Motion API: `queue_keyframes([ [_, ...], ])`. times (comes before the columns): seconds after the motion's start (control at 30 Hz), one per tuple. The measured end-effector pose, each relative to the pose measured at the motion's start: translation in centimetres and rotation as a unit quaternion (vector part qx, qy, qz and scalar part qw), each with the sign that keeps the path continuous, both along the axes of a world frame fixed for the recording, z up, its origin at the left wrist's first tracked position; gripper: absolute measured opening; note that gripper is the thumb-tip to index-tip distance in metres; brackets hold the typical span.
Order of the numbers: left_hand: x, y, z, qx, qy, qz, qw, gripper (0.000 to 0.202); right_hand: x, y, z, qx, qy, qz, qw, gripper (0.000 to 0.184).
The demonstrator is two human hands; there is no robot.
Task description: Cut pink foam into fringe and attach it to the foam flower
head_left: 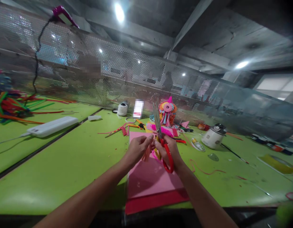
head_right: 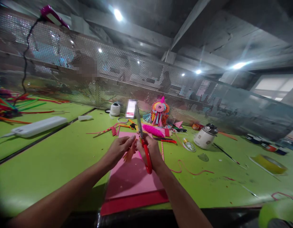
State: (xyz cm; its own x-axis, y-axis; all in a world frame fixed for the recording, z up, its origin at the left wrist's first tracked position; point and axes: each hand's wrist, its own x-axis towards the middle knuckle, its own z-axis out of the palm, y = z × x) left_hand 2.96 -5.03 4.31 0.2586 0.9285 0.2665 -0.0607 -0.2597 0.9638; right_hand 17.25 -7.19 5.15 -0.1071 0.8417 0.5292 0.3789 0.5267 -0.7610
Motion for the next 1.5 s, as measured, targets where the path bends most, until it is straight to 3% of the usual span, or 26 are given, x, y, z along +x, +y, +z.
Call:
queue_keyframes([
  [0.17, -0.1, 0.3, -0.2, -0.091, -0.069, -0.04, 0.993, 0.031, 0.0, 0.0, 0.6, -0.026, -0.023, 0.03, 0.999, 0.037],
  [0.3, -0.3, 0.8, -0.5, -0.159, -0.12, -0.093, 0.976, 0.026, 0.2, 0.4, 0.3, -0.013, -0.022, 0.005, 1.0, 0.036],
  [0.43, -0.6, 1.1, -0.5, -0.2, -0.146, -0.107, 0.963, 0.023, 0.4, -0.2, 0.7, -0.017, 0.009, 0.001, 1.0, 0.035],
  [0.67, -1.5, 1.6, 0.2, -0.182, -0.238, -0.04, 0.953, 0.016, 1.7, -3.8, 1.0, -0.118, 0.039, -0.031, 0.992, 0.044],
  [0.87, -2.4, 2.2, 1.1, -0.174, -0.36, 0.024, 0.916, 0.017, 3.3, -6.0, -0.4, -0.225, 0.003, 0.01, 0.974, 0.057],
  [1.07, -2.8, 1.4, 2.1, -0.155, -0.406, 0.041, 0.9, 0.018, 4.2, -6.9, -2.2, -0.311, -0.039, -0.007, 0.95, 0.064],
  [1.33, -2.7, 0.3, 2.7, -0.131, -0.387, 0.021, 0.912, 0.017, 3.2, -8.5, -2.7, -0.25, -0.049, -0.02, 0.967, 0.067],
  [1.5, -2.5, 0.2, 2.6, -0.148, -0.377, 0.015, 0.914, 0.018, 3.1, -9.5, -2.5, -0.202, -0.121, -0.033, 0.971, 0.061],
])
